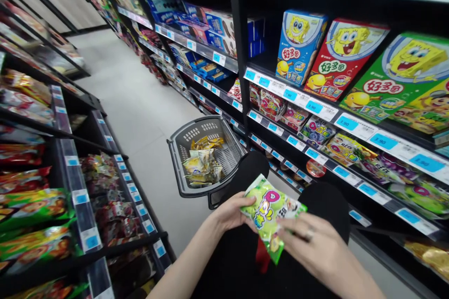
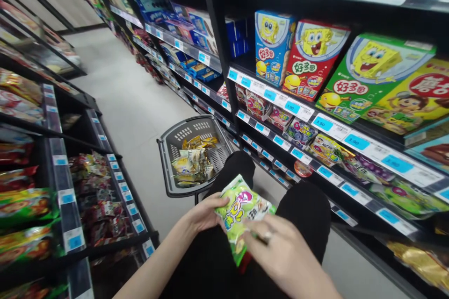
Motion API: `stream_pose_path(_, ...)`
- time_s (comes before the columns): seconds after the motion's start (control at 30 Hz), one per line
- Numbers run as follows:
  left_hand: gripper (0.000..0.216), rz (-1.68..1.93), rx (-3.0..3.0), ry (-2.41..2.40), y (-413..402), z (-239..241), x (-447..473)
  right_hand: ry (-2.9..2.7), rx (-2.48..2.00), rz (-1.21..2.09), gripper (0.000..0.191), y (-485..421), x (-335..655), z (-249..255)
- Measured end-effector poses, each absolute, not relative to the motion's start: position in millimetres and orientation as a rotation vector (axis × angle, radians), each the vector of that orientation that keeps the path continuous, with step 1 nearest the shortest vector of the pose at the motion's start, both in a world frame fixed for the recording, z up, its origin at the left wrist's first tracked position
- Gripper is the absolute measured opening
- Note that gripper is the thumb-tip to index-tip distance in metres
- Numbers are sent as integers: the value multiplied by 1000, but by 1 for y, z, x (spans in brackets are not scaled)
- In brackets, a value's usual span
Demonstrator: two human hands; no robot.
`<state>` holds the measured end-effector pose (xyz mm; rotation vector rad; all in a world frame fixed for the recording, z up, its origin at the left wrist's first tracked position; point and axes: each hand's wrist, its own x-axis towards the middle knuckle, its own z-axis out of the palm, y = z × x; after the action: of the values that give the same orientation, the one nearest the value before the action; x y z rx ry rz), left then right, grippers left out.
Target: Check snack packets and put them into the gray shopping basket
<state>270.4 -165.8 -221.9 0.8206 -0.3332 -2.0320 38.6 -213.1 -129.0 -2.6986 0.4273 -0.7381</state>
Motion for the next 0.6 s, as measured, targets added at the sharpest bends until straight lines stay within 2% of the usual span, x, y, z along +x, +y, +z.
stream_pose_path(0.17,43,-1788,875,-368,-163,-206,259,917,-1599,-834,49,-225,23,-172)
stream_pose_path(0.3,53,-1687,983,-440,-156,-205,249,1123,-1178,-668,43,-216,37,-192)
stream_pose_path(0.4,47,-1610,1103,-490,-144,-209,256,1272,-1226,-639,41,-210,44,-192)
stream_pose_path(0.6,36,-1474,1315,-636,-112,-208,279,1008,-1922,-701,30,-212,48,-195)
